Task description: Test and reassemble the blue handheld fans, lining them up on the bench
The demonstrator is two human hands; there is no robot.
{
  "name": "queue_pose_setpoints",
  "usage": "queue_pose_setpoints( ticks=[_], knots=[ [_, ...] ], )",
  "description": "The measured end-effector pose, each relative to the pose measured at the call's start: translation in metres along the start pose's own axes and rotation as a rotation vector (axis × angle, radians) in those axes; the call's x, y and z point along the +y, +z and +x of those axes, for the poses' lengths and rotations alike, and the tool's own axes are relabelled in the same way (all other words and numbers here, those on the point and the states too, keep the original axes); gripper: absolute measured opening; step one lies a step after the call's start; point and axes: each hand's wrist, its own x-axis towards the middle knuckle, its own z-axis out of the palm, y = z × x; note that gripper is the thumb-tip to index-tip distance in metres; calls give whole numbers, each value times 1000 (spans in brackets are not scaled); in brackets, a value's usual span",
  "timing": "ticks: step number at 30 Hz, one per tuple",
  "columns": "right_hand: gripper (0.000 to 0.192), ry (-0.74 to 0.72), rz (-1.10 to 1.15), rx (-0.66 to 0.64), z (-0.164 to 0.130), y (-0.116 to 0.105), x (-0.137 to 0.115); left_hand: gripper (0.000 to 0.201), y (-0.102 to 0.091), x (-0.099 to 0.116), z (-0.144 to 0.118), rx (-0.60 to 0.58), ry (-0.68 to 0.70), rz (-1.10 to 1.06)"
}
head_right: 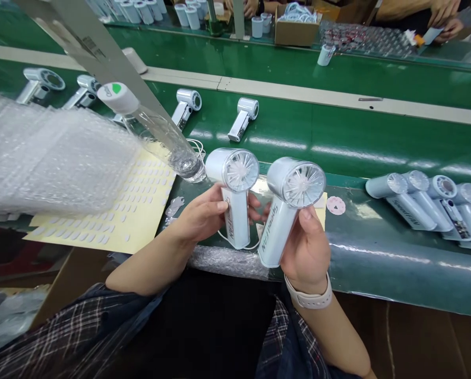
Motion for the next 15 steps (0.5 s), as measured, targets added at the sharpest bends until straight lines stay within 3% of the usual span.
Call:
queue_pose_setpoints(
  ticks=[5,11,15],
  knots=[
    [35,-56,7,179,-4,0,0,48,-4,0,-4,64,0,44],
    [45,17,32,182,-1,12,0,75,-6,-7,-3,90,59,110],
    [50,73,52,164,2,23,0,83,-9,-9,2,192,108,101]
  ],
)
